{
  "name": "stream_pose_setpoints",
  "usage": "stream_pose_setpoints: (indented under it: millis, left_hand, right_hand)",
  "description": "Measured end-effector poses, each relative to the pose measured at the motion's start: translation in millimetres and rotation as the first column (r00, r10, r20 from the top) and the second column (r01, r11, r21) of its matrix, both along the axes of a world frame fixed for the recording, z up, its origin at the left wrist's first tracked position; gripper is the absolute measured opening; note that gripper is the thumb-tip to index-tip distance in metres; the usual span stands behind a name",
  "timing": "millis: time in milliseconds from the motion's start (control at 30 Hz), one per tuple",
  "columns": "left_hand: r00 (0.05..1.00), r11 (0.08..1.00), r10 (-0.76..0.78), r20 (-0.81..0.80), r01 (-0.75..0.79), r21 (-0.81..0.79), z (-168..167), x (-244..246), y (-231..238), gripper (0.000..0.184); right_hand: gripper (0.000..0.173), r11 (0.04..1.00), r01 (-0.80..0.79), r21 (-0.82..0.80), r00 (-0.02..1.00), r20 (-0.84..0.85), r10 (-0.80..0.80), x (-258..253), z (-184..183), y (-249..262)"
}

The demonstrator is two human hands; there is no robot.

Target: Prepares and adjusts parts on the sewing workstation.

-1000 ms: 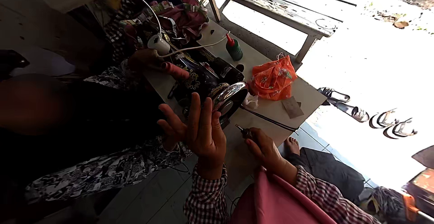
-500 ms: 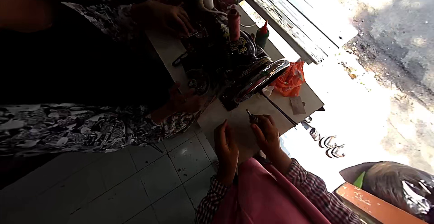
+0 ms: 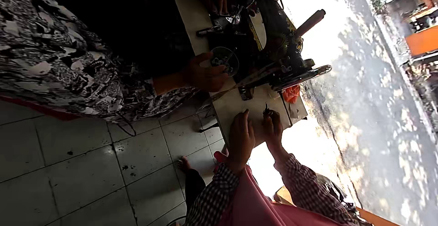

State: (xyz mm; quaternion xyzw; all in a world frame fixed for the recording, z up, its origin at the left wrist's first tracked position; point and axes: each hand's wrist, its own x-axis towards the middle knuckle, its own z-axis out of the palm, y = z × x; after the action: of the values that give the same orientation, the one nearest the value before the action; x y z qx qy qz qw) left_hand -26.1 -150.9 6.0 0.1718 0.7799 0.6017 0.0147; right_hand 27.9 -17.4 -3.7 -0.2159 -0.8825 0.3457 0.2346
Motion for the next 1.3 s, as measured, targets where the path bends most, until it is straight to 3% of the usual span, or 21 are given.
stream_pose_setpoints:
  millis: [200, 1067, 1300]
  left_hand:
    - [1.000, 1.000, -0.010, -0.010, 0.010, -0.027, 3, 0, 0, 0.032]
    - [1.000, 0.998, 0.010, 0.008, -0.010, 0.057, 4, -1, -5, 0.033]
    - [0.998, 0.997, 0.063, -0.021, -0.062, 0.034, 5, -1, -4, 0.024]
  right_hand:
    - [0.045, 0.999, 0.054, -0.003, 0.997, 0.057, -0.053, -1, 6, -5]
    - [0.038, 0.999, 0.031, 0.009, 0.997, 0.067, -0.031, -4, 10, -12]
    - [0.049, 0.994, 0.030, 0.104, 0.998, 0.054, -0.036, 5, 1, -10]
